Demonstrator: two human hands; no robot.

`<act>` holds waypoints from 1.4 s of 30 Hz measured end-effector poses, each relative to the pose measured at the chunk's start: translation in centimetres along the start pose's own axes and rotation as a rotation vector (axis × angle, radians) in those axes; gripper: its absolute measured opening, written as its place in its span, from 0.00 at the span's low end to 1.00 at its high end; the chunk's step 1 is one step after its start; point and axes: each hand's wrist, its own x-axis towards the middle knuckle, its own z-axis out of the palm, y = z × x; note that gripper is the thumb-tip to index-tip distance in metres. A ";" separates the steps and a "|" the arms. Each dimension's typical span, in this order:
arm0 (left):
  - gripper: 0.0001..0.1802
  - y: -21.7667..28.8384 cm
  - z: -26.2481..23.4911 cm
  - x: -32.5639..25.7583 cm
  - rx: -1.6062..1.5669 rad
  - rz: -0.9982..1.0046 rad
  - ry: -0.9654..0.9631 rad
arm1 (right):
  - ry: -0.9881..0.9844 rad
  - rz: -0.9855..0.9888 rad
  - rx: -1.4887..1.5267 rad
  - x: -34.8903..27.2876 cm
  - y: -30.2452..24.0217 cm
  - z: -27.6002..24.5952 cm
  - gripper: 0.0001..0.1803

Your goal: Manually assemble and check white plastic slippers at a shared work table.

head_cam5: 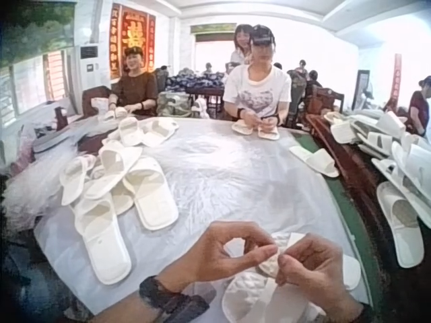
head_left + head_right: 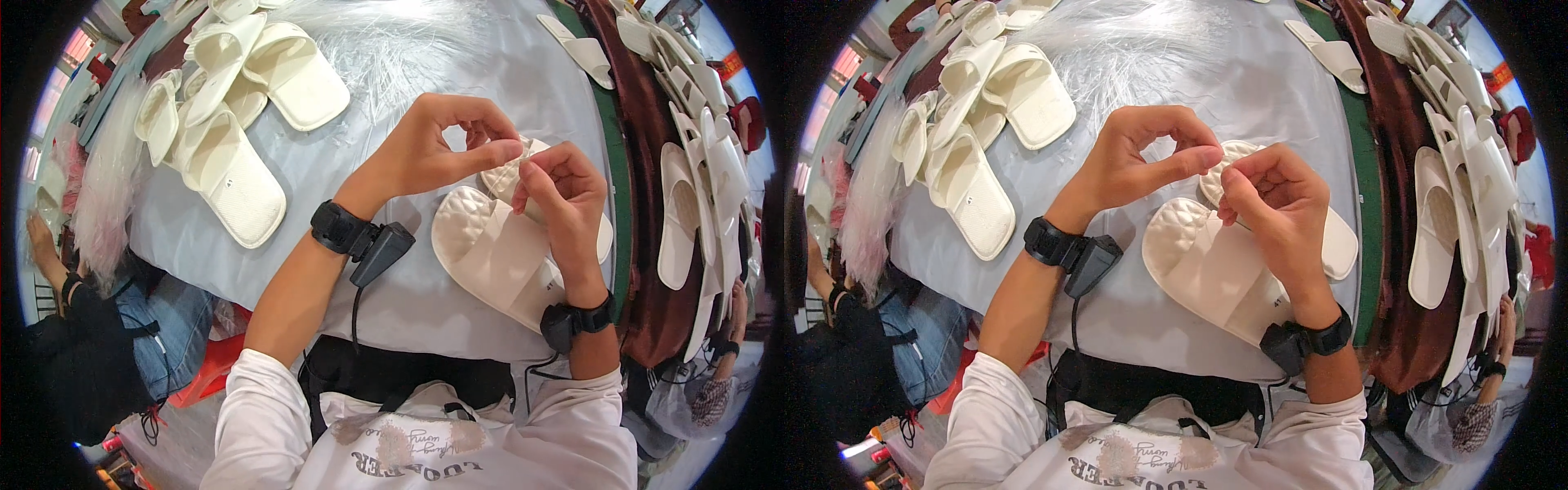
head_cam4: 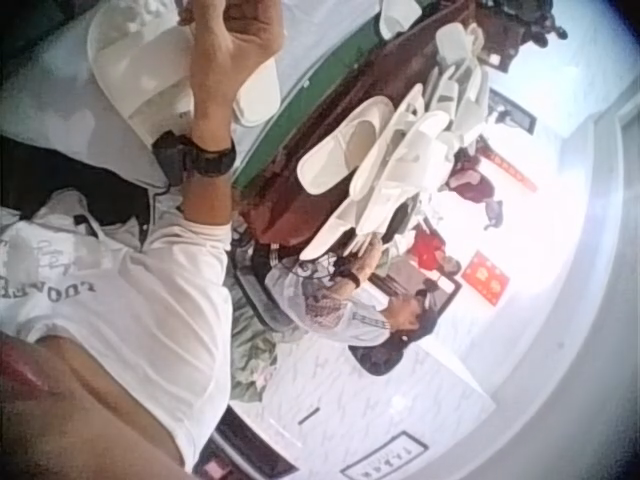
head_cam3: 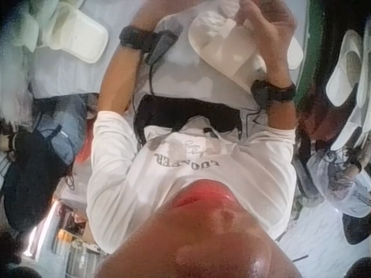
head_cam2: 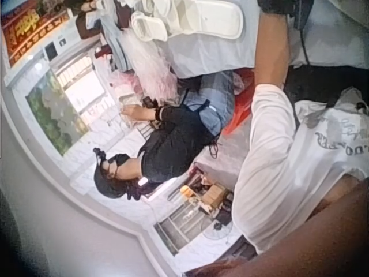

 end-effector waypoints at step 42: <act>0.08 -0.3 -0.4 -0.1 0.011 -0.069 -0.014 | 0.041 -0.226 -0.080 0.1 1.1 0.1 0.12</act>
